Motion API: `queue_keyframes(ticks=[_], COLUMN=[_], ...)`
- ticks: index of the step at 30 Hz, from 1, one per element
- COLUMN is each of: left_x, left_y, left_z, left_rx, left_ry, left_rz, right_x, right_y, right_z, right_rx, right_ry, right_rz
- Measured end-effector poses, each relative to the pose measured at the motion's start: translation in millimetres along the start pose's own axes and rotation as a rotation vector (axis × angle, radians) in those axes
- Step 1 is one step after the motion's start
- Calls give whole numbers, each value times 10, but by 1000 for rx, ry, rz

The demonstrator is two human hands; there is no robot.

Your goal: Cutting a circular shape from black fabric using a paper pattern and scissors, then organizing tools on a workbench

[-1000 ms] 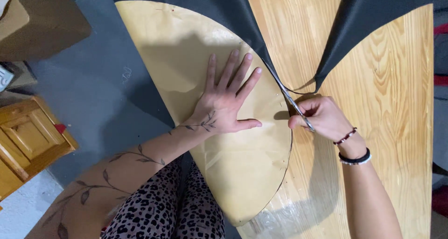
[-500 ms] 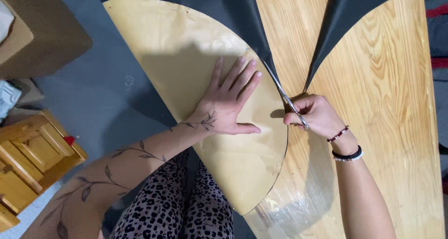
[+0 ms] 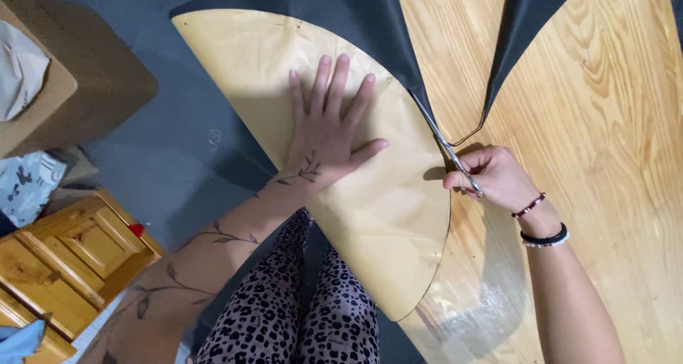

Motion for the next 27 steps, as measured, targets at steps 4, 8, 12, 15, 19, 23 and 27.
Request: queue_keyframes(ticks=[4,8,12,15,19,23,27], left_x=[15,7,15,13,23,22,17], left_y=[87,70,73,100,92,117,82], left_z=[12,9,26,29,20,53,50], left_rx=[-32,-57,-53,-47,-29,-6,23], left_ry=[37,72,97,126,164,239,260], left_rz=[8,4,-50,-19,-18,48,11], right_x=[-53,-49,19,61,49,47,117], right_y=[23,56,75,55,133,167,196], right_z=[-87,-288,-233,-162,-25,27,-130], right_rx=[27,6,1,27,0,-24,-26], right_ry=[3,-25,-29,-14,0,-15,-16], right_rz=[-5,-7,21,27,19,22,59])
Point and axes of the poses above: each hand's wrist, its own x-axis away from the middle knuckle, its own y-axis out of the palm, z = x × y, the point moved 4 cm from there along -x, towards the middle knuckle, and after that the axes turned 8 degrees about -x, right-handed, at the moved point
